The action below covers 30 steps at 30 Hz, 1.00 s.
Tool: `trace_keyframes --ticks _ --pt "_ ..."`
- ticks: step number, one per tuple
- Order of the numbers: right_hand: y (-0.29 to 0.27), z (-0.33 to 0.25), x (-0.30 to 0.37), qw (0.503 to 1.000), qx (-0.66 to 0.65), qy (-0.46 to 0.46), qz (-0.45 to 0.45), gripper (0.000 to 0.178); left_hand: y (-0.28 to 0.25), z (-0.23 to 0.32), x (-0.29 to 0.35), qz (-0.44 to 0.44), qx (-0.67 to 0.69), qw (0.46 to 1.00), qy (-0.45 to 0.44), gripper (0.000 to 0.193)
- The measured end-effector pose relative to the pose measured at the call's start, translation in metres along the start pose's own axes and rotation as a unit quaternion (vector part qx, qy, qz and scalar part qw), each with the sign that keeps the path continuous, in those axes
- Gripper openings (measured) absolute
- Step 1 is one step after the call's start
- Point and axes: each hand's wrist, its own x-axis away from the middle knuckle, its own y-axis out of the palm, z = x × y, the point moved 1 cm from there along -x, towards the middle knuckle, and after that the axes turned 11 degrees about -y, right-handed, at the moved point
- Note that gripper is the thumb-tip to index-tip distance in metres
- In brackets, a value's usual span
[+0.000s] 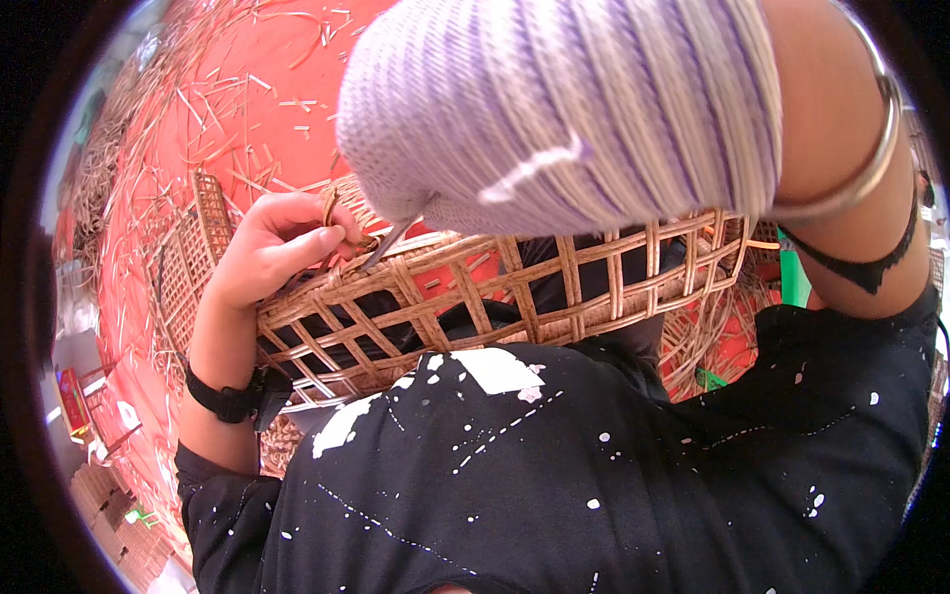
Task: The recorder is weaving and trimming bamboo strips to construct or repair a woven structure, likely part of furniture.
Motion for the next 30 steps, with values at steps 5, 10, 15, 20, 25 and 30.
trace_keyframes --ticks 5,10,15,20,25,30 --pt "0.001 0.018 -0.008 0.984 -0.176 -0.008 0.022 0.017 0.0 0.0 -0.001 0.011 -0.015 1.0 0.0 0.019" --pt "0.019 0.016 0.006 0.997 -0.059 -0.019 0.054 0.028 0.0 0.0 -0.004 0.017 -0.006 1.0 -0.026 0.02" --pt "0.037 -0.014 0.017 0.996 0.019 0.023 0.081 0.03 0.0 0.0 -0.004 0.024 -0.001 0.999 -0.037 0.022" --pt "0.066 -0.025 0.025 0.959 -0.221 0.118 0.132 0.02 -0.001 0.003 -0.003 0.015 0.01 0.998 -0.063 0.024" --pt "0.104 -0.036 0.027 0.907 -0.279 0.122 0.29 0.023 0.002 0.003 -0.001 0.03 0.024 0.998 -0.055 0.024" --pt "0.088 -0.033 0.035 0.943 -0.215 0.125 0.222 0.026 0.002 0.002 -0.002 0.033 0.02 0.998 -0.057 0.024"
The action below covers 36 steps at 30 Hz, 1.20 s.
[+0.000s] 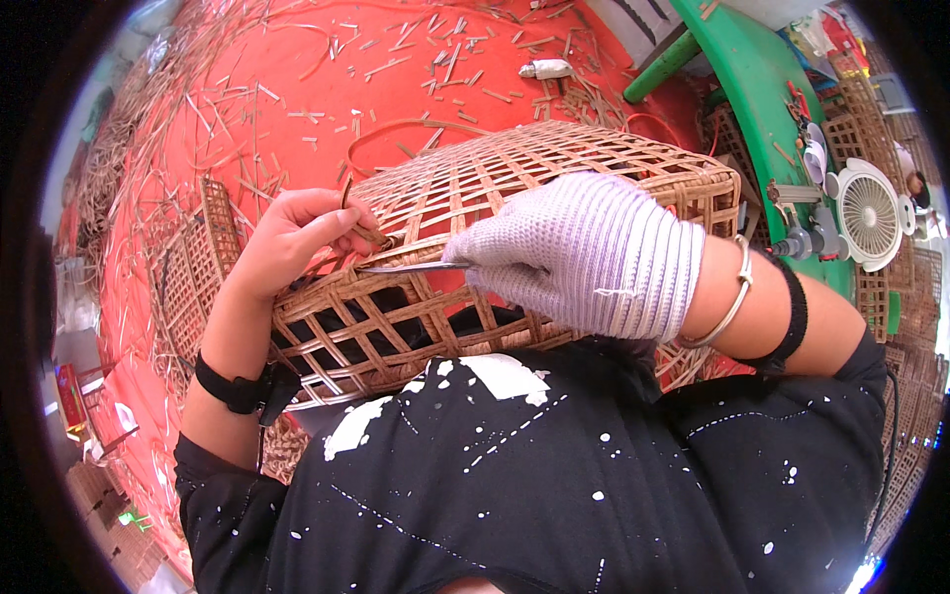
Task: The recorder is weaving and trimming bamboo strips to construct or repair a woven structure, likely part of furniture.
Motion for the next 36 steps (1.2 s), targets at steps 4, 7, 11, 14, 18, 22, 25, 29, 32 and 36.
trace_keyframes --ticks 4,7,11,14,18,22,25,29,32,36 --pt "-0.033 -0.01 -0.009 0.987 0.132 -0.048 -0.077 0.026 0.001 -0.002 -0.002 0.004 0.007 1.0 0.022 0.024" --pt "-0.041 -0.014 -0.02 0.983 0.139 -0.073 -0.099 0.025 0.001 -0.003 -0.003 0.004 0.007 1.0 0.007 0.024" --pt "-0.051 -0.013 -0.033 0.964 0.196 -0.111 -0.139 0.02 0.002 -0.002 -0.003 0.007 -0.005 1.0 0.009 0.023" --pt "-0.056 -0.012 -0.044 0.953 0.24 -0.079 -0.169 0.019 0.002 0.0 -0.002 0.006 -0.009 1.0 0.004 0.023" --pt "-0.06 -0.02 -0.054 0.943 0.273 -0.082 -0.172 0.019 0.002 0.002 0.0 0.004 -0.003 1.0 -0.007 0.023" --pt "-0.059 -0.03 -0.058 0.936 0.29 -0.095 -0.178 0.02 0.003 0.002 -0.001 0.0 0.0 1.0 0.009 0.023" --pt "-0.061 -0.034 -0.059 0.932 0.297 -0.095 -0.184 0.021 0.003 0.001 -0.002 0.0 0.002 1.0 0.005 0.023" --pt "-0.063 -0.033 -0.059 0.934 0.288 -0.105 -0.183 0.018 0.003 0.001 -0.001 0.002 0.003 1.0 0.0 0.024" --pt "-0.064 -0.027 -0.059 0.936 0.276 -0.132 -0.175 0.015 0.003 0.001 -0.001 0.009 -0.002 1.0 0.001 0.024" --pt "-0.064 -0.012 -0.064 0.937 0.249 -0.18 -0.165 0.01 0.003 0.001 -0.002 0.003 -0.001 1.0 -0.006 0.023"
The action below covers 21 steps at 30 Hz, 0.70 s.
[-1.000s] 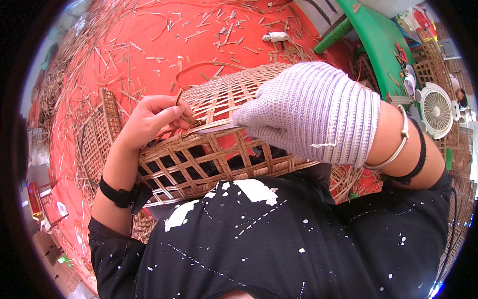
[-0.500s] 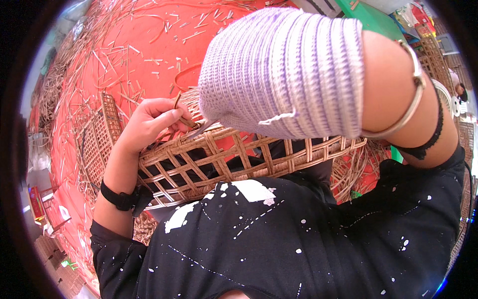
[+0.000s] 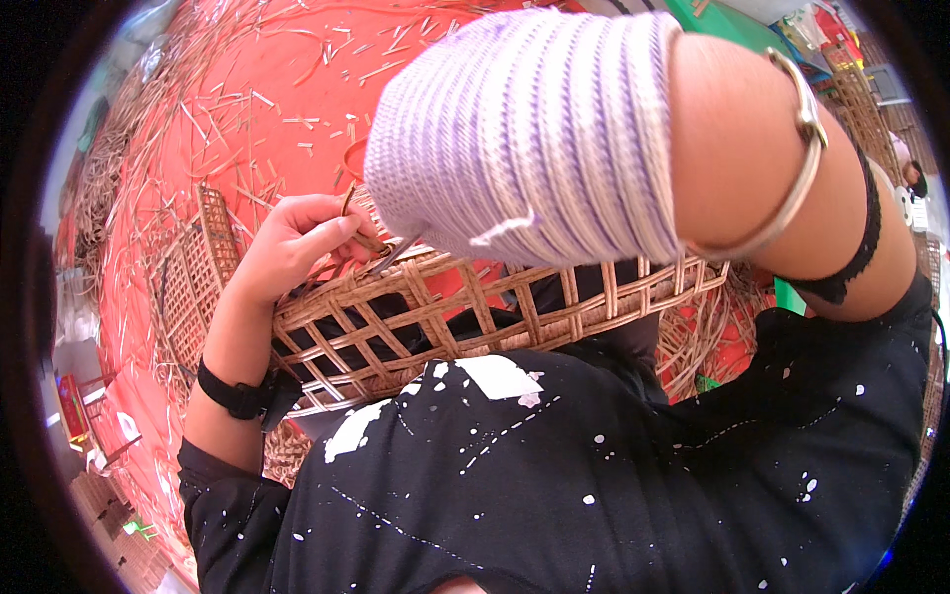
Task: The recorder is weaving and trimming bamboo strips to construct or repair a woven structure, likely part of furniture.
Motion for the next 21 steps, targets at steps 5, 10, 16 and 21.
trace_keyframes --ticks 5,10,16,21 --pt "-0.009 0.017 -0.019 0.981 -0.19 0.028 -0.006 0.003 -0.001 -0.001 -0.001 -0.004 -0.004 1.0 0.001 0.025" --pt "-0.011 0.03 -0.026 0.979 -0.169 0.035 -0.112 0.014 0.001 -0.001 -0.003 -0.008 0.022 1.0 0.017 0.023" --pt "0.026 -0.021 -0.003 0.993 -0.075 0.091 0.002 0.016 -0.003 0.001 -0.006 -0.027 0.016 0.999 -0.01 0.027" --pt "0.044 -0.037 0.01 0.984 -0.093 0.149 -0.005 0.024 -0.001 0.0 -0.005 -0.031 0.05 0.998 -0.003 0.027"
